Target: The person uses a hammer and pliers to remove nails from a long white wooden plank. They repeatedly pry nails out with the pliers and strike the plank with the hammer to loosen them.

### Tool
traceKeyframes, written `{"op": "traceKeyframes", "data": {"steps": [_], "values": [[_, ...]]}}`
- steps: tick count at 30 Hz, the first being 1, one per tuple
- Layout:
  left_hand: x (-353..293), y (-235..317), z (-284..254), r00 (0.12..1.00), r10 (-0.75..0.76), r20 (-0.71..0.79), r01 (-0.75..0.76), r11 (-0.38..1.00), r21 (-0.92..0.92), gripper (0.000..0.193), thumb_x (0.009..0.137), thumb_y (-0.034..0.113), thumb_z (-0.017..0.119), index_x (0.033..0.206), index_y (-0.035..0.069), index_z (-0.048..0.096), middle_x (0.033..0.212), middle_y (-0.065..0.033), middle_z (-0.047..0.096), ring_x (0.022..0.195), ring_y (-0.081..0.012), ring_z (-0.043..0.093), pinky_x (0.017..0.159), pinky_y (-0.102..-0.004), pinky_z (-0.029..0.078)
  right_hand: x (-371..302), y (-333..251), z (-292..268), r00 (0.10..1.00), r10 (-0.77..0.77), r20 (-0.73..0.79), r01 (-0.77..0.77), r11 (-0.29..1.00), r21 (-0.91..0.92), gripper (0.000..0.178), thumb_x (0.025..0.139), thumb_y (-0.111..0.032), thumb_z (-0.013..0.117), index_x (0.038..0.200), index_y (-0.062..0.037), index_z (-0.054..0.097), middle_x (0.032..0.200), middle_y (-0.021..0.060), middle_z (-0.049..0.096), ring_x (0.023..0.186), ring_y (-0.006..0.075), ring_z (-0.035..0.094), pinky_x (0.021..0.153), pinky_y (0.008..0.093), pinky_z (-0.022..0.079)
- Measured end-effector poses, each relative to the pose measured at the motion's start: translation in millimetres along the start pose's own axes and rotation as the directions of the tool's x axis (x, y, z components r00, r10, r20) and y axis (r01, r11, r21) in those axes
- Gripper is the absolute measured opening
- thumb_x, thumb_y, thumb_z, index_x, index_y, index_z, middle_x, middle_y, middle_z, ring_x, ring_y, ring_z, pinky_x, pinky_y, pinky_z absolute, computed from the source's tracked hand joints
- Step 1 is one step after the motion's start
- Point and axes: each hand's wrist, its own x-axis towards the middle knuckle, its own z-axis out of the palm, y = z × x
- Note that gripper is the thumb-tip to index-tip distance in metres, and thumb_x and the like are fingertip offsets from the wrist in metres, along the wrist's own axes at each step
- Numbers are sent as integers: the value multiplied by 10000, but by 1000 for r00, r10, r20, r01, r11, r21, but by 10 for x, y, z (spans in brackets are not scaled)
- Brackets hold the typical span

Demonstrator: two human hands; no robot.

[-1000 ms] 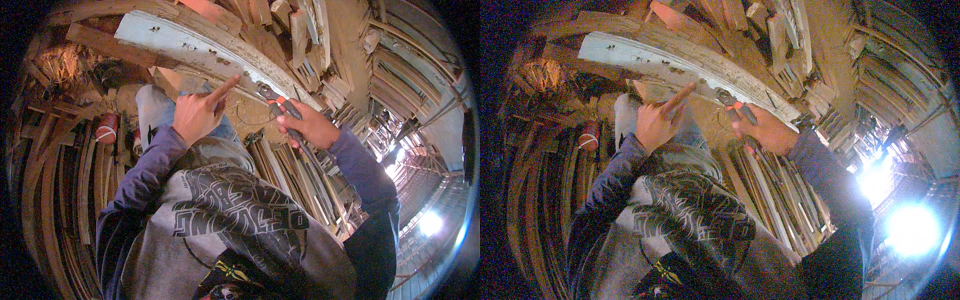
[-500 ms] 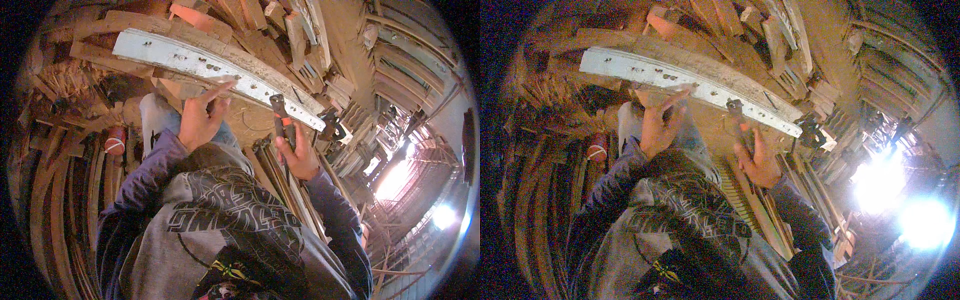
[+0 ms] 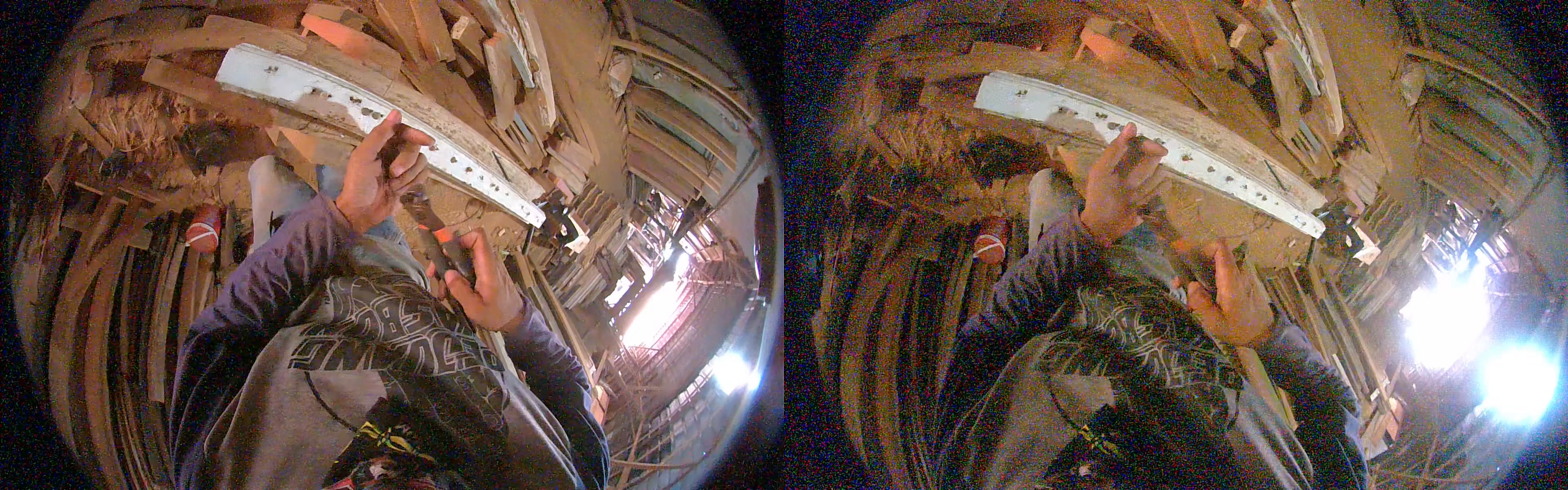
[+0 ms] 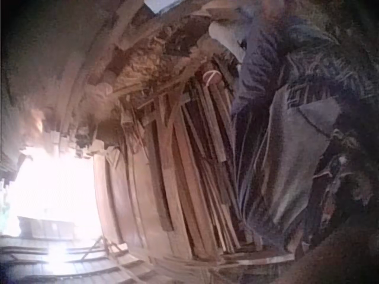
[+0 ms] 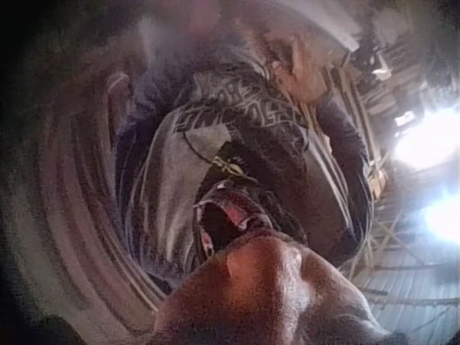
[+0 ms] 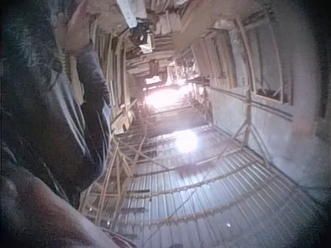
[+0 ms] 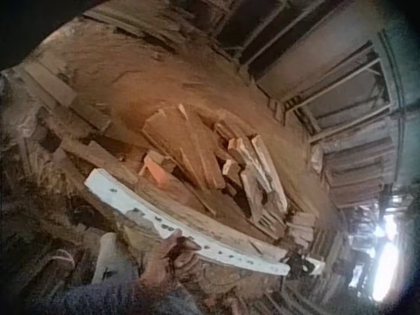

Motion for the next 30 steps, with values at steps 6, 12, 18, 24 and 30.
{"op": "traceKeyframes", "data": {"steps": [6,12,18,24,30], "values": [[-28,31,-1,1000,20,10,-19,994,-111,529,1033,443,413,974,-25,652,665,-51,542,618,-225,537,581,-316,455,20,-163,-81,980,-25,196,38,998,-59,535,804,-87,533,1323,-7,432,1047,202,627,905,380,627,817,433,492],[-131,22,114,969,132,-207,-122,991,60,524,1011,464,453,1019,-26,641,710,-62,601,680,-233,609,626,-326,512,52,-172,-2,957,-26,288,-47,968,245,399,848,-10,471,1242,-19,417,1152,127,601,1033,229,571,917,322,419],[-154,67,-24,994,-10,-106,-8,985,-170,458,1005,444,469,919,26,634,629,-14,531,509,-142,469,479,-253,372,51,-51,-50,913,-11,407,-172,896,410,154,894,16,463,977,-96,397,1392,180,511,1250,224,541,910,258,398],[-310,160,-291,898,-29,-440,20,999,-26,355,950,401,586,729,124,563,503,55,365,394,-85,278,387,-258,215,250,-14,-171,905,186,383,-368,796,482,506,922,-18,521,1370,-79,293,1400,220,491,1187,336,597,907,429,533],[-281,234,-432,847,129,-515,4,968,249,312,892,401,694,748,165,551,565,87,389,440,-56,292,408,-248,208,634,-234,-412,863,276,422,-447,806,387,721,933,8,482,1553,-125,139,1428,213,451,1174,403,595,922,508,550]]}}
